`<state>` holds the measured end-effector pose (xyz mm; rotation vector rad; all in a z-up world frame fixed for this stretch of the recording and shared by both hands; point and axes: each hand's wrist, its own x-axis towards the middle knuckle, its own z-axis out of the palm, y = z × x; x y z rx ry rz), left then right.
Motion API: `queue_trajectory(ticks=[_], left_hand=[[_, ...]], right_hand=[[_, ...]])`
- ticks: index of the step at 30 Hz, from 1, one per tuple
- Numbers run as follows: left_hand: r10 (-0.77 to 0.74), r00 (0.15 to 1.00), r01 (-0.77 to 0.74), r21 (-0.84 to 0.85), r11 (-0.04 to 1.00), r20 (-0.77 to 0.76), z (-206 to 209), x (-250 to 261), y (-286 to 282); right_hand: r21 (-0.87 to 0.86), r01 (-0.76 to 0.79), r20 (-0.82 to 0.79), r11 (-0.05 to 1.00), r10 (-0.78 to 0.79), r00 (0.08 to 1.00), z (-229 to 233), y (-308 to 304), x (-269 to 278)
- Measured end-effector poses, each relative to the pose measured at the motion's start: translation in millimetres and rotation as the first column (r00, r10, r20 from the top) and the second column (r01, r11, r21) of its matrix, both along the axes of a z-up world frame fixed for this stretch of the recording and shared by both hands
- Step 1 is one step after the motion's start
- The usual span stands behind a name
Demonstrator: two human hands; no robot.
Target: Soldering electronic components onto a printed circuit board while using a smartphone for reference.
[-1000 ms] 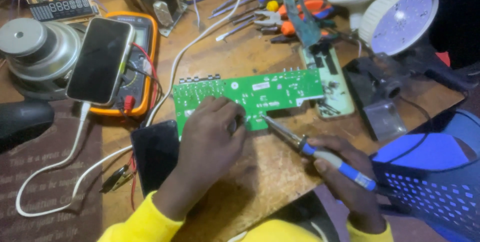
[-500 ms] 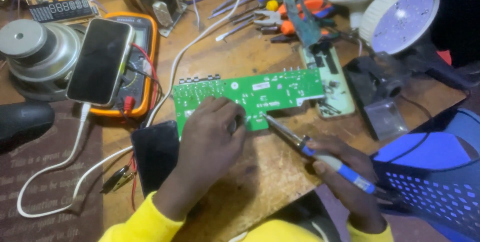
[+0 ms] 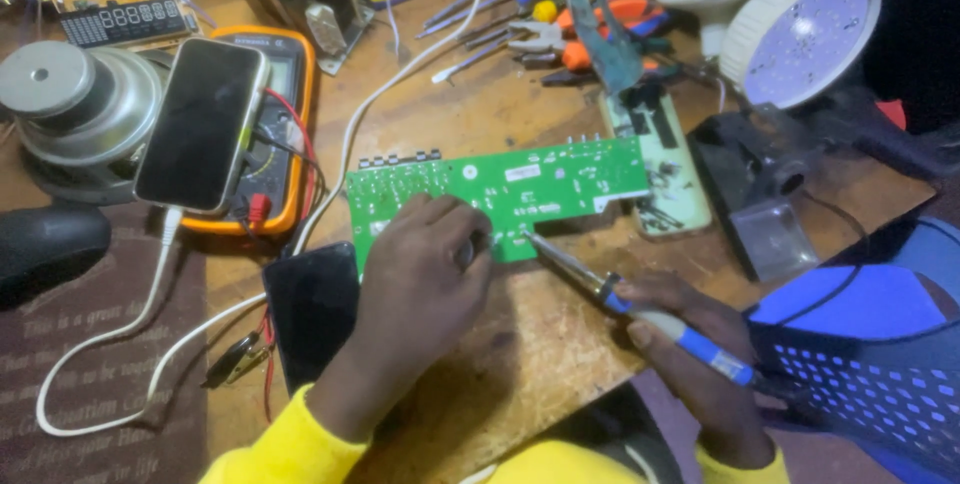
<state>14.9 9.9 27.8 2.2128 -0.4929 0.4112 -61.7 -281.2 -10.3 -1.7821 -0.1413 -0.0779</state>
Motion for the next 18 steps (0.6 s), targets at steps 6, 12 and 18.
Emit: queue_trajectory(ticks=[6,12,18], left_hand=[[-0.017,1.0,0.017,-0.019,1.0,0.009,0.7,-0.1,0.6],[-0.007,1.0,0.007,-0.009,1.0,-0.007,0.2,-0.4,0.3],[0.0,1.0,0.0,-0.011,1.0,0.02,-1.8,0.2,-0.1]], right_hand=[[0.066,0.03,-0.027,0.997,-0.028,0.999,-3.3,3.8,-0.4],[-0.074,-0.01,0.054,0.997,0.014,0.998,-2.1,-2.7,2.3],[0.132,0.11,-0.087,0.985,-0.099,0.991,4.3,8.5,-4.4]])
